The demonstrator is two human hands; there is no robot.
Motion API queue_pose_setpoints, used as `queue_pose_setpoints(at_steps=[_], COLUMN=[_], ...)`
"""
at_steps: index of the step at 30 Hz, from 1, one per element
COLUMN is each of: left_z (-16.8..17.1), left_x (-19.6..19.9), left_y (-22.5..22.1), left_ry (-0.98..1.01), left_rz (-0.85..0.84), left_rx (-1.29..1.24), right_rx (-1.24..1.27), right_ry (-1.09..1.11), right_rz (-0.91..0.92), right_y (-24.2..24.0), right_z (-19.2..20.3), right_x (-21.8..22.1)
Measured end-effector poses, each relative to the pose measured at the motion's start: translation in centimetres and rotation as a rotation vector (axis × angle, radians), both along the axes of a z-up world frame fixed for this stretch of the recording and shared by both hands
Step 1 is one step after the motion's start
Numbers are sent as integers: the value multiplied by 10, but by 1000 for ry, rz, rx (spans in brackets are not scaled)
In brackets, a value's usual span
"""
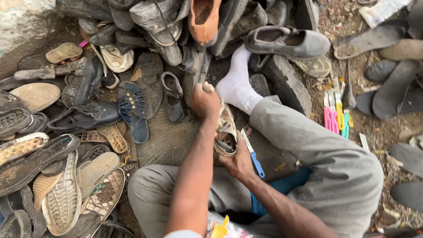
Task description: The person repairs shoes by cutting material with a knife, inserting pieces, and using a brush while sitting among a large pile of old footwear.
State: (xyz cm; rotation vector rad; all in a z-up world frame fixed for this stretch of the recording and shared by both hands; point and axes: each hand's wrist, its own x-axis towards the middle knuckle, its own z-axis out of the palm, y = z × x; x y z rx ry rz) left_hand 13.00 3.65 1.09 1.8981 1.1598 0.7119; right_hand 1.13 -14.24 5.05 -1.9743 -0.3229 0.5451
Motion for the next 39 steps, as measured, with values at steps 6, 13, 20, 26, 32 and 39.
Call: queue_pose_setpoints(at_steps=[6,13,20,26,32,39], left_z=[-30,-11,104,70,-18,10], left_x=[34,24,-134,-158,-135,-137], left_y=[46,31,-33,-29,11,6], left_ry=[185,226,-441,223,-33,-42], left_rz=[-117,-322,-812,-1150,-983,-872], left_rx=[205,308,623,674,735,725], right_rx=[127,292,393,22,-164,-340], right_ry=[-10,90,226,184,-394,-456], right_rz=[25,30,-5,55,217,656], right_y=[2,-8,-7,-12,-34,-7], right_z=[3,-21,-17,22,-1,12], right_x=[-3,7,8,10,16,54])
